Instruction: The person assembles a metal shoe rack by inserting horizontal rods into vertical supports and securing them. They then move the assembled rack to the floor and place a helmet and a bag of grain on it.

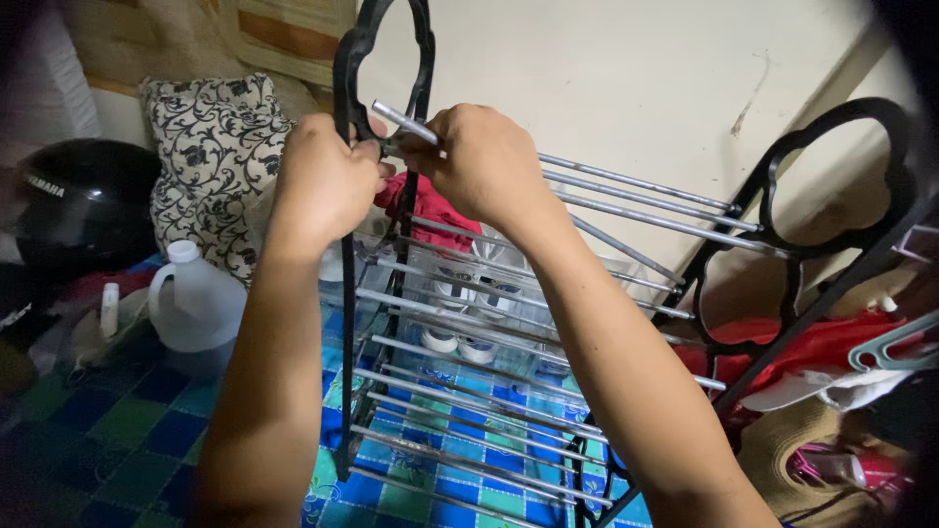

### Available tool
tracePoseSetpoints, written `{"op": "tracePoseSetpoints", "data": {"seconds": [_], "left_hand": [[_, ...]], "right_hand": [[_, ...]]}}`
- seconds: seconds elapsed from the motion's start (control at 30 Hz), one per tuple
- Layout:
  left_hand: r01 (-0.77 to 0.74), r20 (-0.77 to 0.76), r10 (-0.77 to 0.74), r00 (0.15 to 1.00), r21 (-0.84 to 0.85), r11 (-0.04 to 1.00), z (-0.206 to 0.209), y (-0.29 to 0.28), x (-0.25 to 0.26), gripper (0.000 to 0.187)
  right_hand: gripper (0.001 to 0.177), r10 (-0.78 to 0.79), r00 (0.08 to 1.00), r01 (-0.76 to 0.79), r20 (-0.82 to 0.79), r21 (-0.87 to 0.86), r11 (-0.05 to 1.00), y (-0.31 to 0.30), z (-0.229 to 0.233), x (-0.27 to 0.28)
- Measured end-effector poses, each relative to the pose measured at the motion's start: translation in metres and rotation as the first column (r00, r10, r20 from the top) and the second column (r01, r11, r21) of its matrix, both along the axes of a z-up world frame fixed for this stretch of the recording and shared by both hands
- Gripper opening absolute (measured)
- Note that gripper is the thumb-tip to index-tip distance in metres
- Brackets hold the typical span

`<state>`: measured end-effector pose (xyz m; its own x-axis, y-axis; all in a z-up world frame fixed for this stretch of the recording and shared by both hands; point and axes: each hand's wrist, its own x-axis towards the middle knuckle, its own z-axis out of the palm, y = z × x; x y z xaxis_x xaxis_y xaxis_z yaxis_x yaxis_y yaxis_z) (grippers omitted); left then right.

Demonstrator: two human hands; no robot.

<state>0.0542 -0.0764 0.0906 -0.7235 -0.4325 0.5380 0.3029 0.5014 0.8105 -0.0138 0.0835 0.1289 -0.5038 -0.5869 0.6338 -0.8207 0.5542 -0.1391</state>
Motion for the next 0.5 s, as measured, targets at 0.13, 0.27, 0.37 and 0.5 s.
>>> {"op": "tracePoseSetpoints", "data": {"seconds": [0.13, 0.27, 0.37, 0.5], "left_hand": [[0.056, -0.052, -0.053, 0.997, 0.060, 0.997, -0.0018, 0.0011, -0.0029, 0.020], [0.051, -0.019, -0.050, 0.999, 0.072, 0.996, -0.0027, -0.0019, -0.0042, 0.020], [0.076, -0.062, -0.072, 0.995, 0.056, 0.996, -0.0027, -0.0015, -0.0037, 0.021], [0.054, -0.054, -0.053, 0.997, 0.018, 0.998, -0.0030, -0.0011, -0.0017, 0.021]], "right_hand": [[0.025, -0.028, 1.000, 0.028, 0.002, 0.004, 1.000, -0.0001, -0.0047, -0.0011], [0.023, 0.007, 1.000, -0.007, -0.012, -0.030, 1.000, -0.0009, -0.0076, -0.0044], [0.020, 0.036, 0.999, -0.038, -0.039, -0.048, 0.998, 0.0006, -0.0083, -0.0044], [0.021, 0.026, 0.999, -0.027, -0.026, -0.051, 0.998, 0.0008, -0.0085, -0.0043]]}}
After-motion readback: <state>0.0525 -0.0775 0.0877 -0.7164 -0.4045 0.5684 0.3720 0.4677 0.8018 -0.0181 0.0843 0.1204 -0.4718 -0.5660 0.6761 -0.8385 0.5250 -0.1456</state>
